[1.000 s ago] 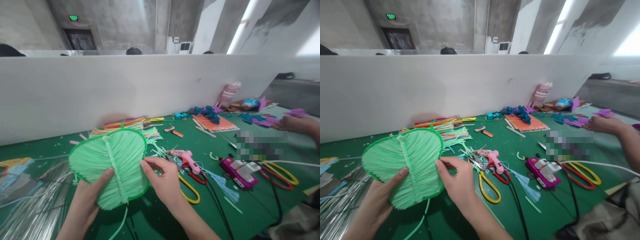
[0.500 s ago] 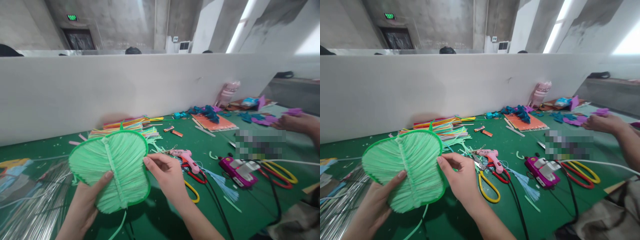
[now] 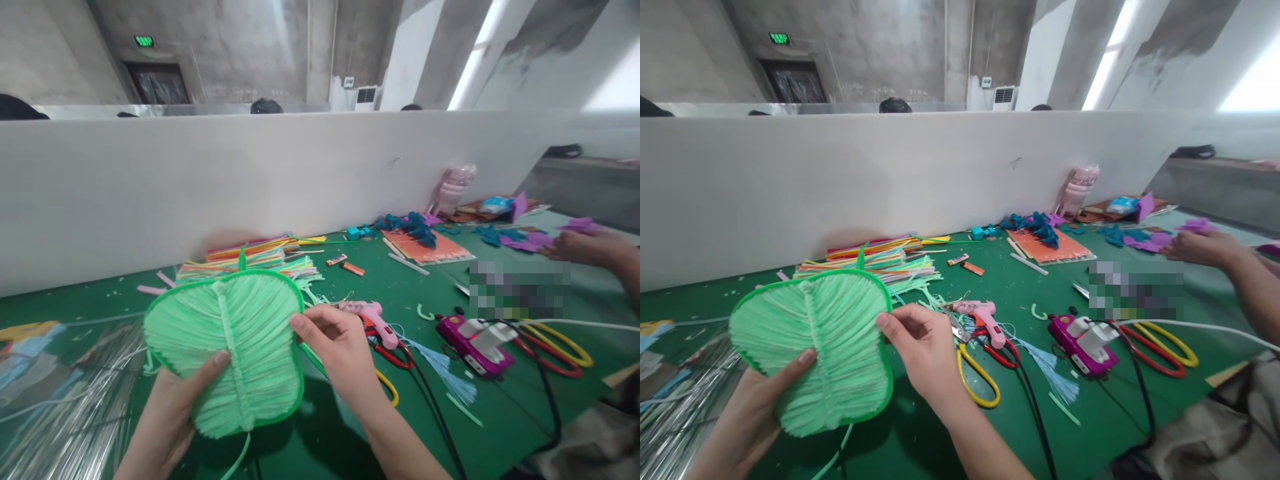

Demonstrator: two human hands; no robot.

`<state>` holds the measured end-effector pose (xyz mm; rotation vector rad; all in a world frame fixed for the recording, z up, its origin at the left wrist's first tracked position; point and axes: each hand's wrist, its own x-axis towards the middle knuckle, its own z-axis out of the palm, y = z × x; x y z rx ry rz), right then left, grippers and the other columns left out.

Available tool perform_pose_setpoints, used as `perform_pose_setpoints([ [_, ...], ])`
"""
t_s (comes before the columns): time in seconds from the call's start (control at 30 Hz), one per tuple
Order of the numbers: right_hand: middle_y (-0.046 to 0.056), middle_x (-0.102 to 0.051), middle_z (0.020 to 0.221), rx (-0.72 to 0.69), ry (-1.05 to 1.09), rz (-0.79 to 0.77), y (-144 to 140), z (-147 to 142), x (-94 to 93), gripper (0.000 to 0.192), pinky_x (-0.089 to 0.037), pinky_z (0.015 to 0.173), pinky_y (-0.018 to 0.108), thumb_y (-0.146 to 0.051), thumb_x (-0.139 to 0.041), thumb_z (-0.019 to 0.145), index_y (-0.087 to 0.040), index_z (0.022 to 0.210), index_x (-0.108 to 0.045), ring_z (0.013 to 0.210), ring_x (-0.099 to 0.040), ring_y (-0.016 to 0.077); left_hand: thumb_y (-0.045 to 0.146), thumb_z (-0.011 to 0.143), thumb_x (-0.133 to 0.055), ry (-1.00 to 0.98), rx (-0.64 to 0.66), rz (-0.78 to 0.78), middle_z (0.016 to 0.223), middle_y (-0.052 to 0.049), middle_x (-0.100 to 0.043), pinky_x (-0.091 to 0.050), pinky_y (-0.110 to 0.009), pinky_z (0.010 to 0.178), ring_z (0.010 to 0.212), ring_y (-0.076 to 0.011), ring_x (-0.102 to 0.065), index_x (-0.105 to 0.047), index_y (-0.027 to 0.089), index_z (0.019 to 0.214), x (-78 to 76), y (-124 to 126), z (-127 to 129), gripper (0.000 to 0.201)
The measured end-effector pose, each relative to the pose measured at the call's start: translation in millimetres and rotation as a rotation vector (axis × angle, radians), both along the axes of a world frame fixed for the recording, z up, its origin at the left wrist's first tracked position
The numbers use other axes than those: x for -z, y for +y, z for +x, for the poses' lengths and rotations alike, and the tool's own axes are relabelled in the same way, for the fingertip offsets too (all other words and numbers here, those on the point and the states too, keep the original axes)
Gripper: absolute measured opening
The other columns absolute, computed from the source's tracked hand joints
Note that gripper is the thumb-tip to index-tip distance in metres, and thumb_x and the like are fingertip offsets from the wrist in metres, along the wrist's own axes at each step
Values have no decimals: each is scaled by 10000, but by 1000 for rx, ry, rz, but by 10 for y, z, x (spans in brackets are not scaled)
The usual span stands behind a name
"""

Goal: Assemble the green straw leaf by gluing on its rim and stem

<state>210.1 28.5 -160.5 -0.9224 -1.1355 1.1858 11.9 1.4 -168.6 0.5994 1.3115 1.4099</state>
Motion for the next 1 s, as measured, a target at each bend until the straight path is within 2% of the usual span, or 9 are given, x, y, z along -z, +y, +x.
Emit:
perform_pose_setpoints([
  [0.2,-2,-674,651,-98,-5,-57,22,1,40,295,-499,587,244,-474,-796,751,-190,723,-721,602,-610,129,272,568,-935,9,28,5,1149,-123,-769,-591,-498,923,1063,-366,-720,-504,240,1459,-2,21,-51,990],
  [0.3,41,-758,918,-65,37,0,23,1,58,335,-534,666,255,-482,-777,786,-221,995,-753,801,-687,172,282,589,-930,24,30,-2,1129,-129,-773,-592,-496,920,1060,-365,-722,-508,222,1454,19,19,-81,965],
  [0.4,70,-736,1137,52,2,43,24,10,24,455,-553,792,287,-483,-740,831,-256,1221,-681,1063,-675,221,288,587,-933,35,29,-3,1121,-129,-775,-586,-487,937,1075,-361,-717,-541,210,1420,52,10,-102,924],
  [0.5,69,-742,1078,73,-53,74,46,9,-68,403,-541,822,294,-470,-733,839,-232,1163,-699,1031,-676,219,290,578,-936,53,30,-6,1105,-139,-778,-577,-494,950,1079,-364,-716,-586,188,1367,91,-4,-114,869],
  [0.63,28,-702,805,106,-98,157,102,-34,-202,297,-480,640,251,-481,-653,885,-193,923,-717,740,-616,156,325,563,-942,90,40,11,1106,-155,-775,-595,-509,907,1055,-380,-722,-606,172,1336,106,-34,-115,856],
  [0.7,11,-666,733,108,-102,164,126,-58,-247,283,-445,592,241,-470,-673,862,-188,846,-696,669,-565,137,340,548,-949,71,65,27,1099,-160,-777,-612,-508,869,1023,-387,-732,-592,161,1352,86,-54,-114,898],
  [0.87,11,-654,719,50,-109,154,157,-55,-335,303,-436,585,240,-474,-717,810,-172,795,-693,653,-541,129,376,543,-948,41,93,48,1114,-154,-774,-595,-515,901,1045,-386,-724,-489,163,1453,53,-89,-138,1041],
  [1.0,-3,-613,679,-14,-118,141,188,-38,-396,337,-390,557,231,-497,-732,797,-162,765,-711,624,-492,111,396,557,-937,67,104,76,1129,-155,-770,-582,-526,914,1046,-391,-722,-469,170,1473,80,-93,-159,1053],
])
